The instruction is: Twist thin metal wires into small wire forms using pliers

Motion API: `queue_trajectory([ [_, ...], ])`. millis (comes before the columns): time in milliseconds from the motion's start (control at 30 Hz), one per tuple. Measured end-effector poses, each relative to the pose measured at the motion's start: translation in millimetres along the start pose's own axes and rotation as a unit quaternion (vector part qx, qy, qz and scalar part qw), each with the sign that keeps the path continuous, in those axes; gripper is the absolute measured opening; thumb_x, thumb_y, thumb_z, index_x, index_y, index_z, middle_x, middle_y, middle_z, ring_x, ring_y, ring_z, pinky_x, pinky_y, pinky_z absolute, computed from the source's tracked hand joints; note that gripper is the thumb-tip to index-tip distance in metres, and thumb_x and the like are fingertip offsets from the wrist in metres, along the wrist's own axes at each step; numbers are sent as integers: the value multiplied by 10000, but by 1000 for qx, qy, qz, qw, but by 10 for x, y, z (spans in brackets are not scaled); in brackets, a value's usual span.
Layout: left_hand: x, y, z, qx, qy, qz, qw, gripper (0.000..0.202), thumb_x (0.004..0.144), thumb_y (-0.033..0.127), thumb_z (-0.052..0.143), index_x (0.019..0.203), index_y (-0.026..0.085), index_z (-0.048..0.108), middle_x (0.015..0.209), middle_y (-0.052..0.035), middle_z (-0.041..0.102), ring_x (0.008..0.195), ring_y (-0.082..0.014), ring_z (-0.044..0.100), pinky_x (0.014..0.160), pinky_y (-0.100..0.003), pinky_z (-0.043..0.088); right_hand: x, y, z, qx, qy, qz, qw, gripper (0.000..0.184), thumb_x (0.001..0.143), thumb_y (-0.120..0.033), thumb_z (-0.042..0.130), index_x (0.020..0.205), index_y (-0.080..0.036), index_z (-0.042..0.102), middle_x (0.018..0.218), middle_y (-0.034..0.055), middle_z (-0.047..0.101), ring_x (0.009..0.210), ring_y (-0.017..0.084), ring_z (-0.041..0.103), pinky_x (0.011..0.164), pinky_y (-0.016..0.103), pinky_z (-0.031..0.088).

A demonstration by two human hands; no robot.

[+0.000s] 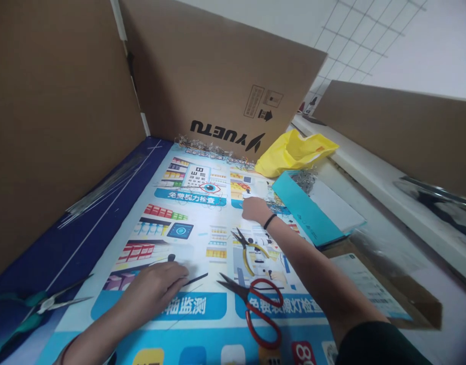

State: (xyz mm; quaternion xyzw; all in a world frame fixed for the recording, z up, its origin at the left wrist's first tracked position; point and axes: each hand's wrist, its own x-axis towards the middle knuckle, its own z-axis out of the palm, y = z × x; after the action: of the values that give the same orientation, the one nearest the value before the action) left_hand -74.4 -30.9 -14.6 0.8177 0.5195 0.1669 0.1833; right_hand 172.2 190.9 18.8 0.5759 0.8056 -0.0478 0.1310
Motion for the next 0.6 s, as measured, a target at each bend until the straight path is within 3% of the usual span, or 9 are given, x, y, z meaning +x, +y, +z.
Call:
queue_trajectory([
  [100,6,11,-8,-11,3,-5,1000,241,901,301,397,933,229,625,870,-31,684,797,-205,637,676,-296,483,-49,73,-48,66,22,-5,998,260,849,-282,562,1037,-103,578,1042,103,598,912,198,589,771,366,494],
  [200,3,9,-1,-23,13,-3,1000,229,891,282,414,918,225,634,850,-35,685,776,-200,635,658,-283,475,-149,91,-80,157,44,-40,986,82,761,-170,581,772,-95,612,759,92,659,755,189,628,648,268,489],
  [367,45,-20,65,-94,72,-32,992,214,862,285,459,904,217,657,837,-44,688,766,-185,631,676,-278,476,-442,-209,102,329,79,-141,931,73,754,-168,473,735,-158,543,590,-10,633,532,101,598,480,167,430],
  [467,138,37,88,-195,134,-99,967,214,836,305,492,932,212,659,879,-45,691,795,-179,629,721,-283,482,-625,-493,283,393,100,-188,894,46,732,-185,491,695,-169,513,571,-22,605,508,91,564,455,166,407],
  [533,225,120,77,-268,163,-170,934,238,834,337,488,935,205,658,785,-28,684,674,-157,616,652,-272,485,-725,-644,367,421,114,-213,875,41,718,-186,499,683,-172,513,586,-20,595,510,88,541,450,169,391],
  [600,325,218,54,-324,174,-208,906,260,808,355,522,960,196,661,762,-26,681,676,-161,613,635,-266,482,-801,-741,411,435,134,-231,860,32,688,-163,507,661,-173,520,597,-19,583,515,85,515,467,177,381],
])
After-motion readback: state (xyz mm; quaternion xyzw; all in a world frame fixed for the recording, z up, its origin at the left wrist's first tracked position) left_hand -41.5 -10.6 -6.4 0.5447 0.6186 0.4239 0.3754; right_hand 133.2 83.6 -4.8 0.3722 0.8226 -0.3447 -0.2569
